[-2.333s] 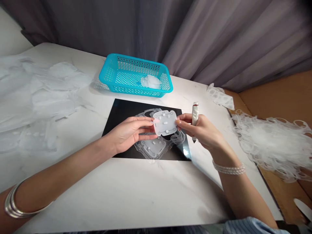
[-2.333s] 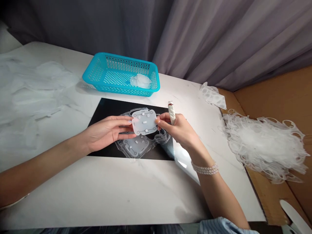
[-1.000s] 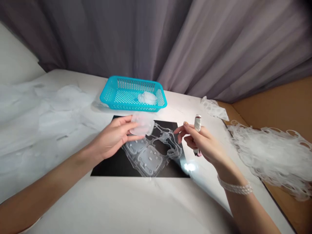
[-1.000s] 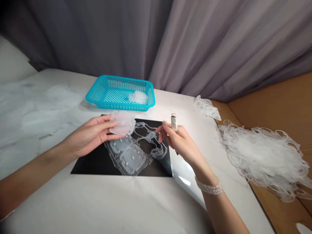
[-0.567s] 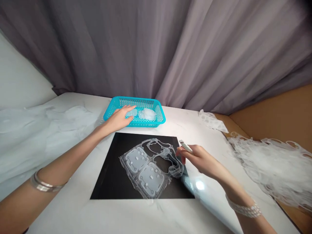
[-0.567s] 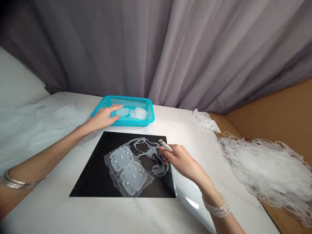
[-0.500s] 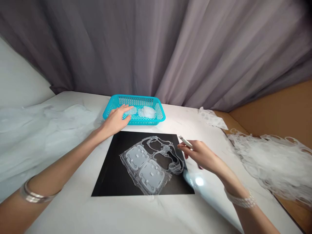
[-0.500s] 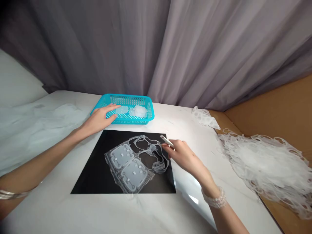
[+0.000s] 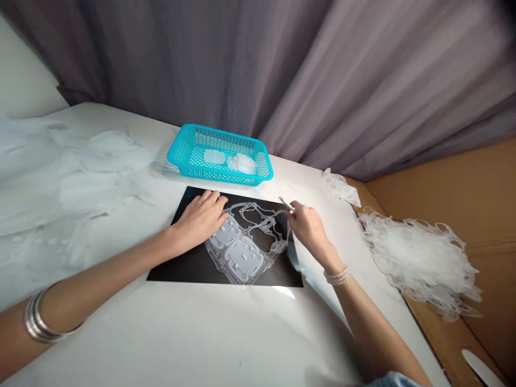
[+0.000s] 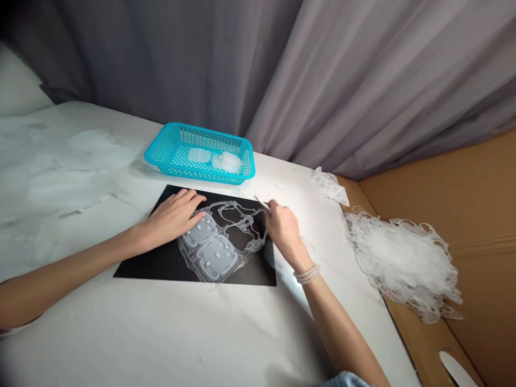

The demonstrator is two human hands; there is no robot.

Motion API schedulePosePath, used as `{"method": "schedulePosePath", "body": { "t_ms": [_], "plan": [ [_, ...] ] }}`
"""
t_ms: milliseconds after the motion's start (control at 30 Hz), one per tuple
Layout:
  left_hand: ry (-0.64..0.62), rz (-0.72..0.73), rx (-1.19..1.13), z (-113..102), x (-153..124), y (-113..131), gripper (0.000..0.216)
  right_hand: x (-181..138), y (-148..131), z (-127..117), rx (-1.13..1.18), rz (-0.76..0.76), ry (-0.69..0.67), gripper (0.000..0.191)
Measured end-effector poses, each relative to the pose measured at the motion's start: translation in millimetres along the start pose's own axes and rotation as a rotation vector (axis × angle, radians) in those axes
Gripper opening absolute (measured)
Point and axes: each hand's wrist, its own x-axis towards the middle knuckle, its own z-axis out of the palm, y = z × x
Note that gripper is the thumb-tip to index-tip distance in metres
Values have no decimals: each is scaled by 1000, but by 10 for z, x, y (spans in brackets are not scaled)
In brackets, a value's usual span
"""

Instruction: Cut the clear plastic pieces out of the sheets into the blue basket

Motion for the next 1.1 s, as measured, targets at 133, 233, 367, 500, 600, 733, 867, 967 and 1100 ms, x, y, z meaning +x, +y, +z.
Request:
{"method": "schedulePosePath", "body": {
  "t_ms": [133, 233, 367, 500, 600, 733, 867, 967, 1100],
  "plan": [
    [30, -36, 60, 20, 8, -19, 28, 99, -18, -87, -47, -56, 179, 39],
    [67, -70, 97, 42, 21, -37, 25, 54, -12, -158, 19, -130, 271, 41],
    [99, -92, 118, 14, 38, -41, 25, -187, -67, -305, 317, -2, 221, 55],
    [73, 33, 73, -138, -130, 79, 29, -519, -255, -404, 812, 99, 49, 75],
    [-53, 290, -65, -233, -461, 257, 33, -743, -448, -323, 990, 84, -162, 77],
    [-150, 264, -359, -177, -932, 445, 38, -921, -662, -82, 1041, 48, -218, 52],
    [-175, 132, -553, -21, -1130, 501, 46, -987, -743, 115, 952, -7, -151, 28],
    [-144, 90, -634, 49, -1155, 517, 47, -1024, -755, 175, 866, -51, -180, 26],
    [-99, 100, -715, 75, -1191, 542, 50, -1065, -787, 144, 722, -174, -177, 22]
  ]
}}
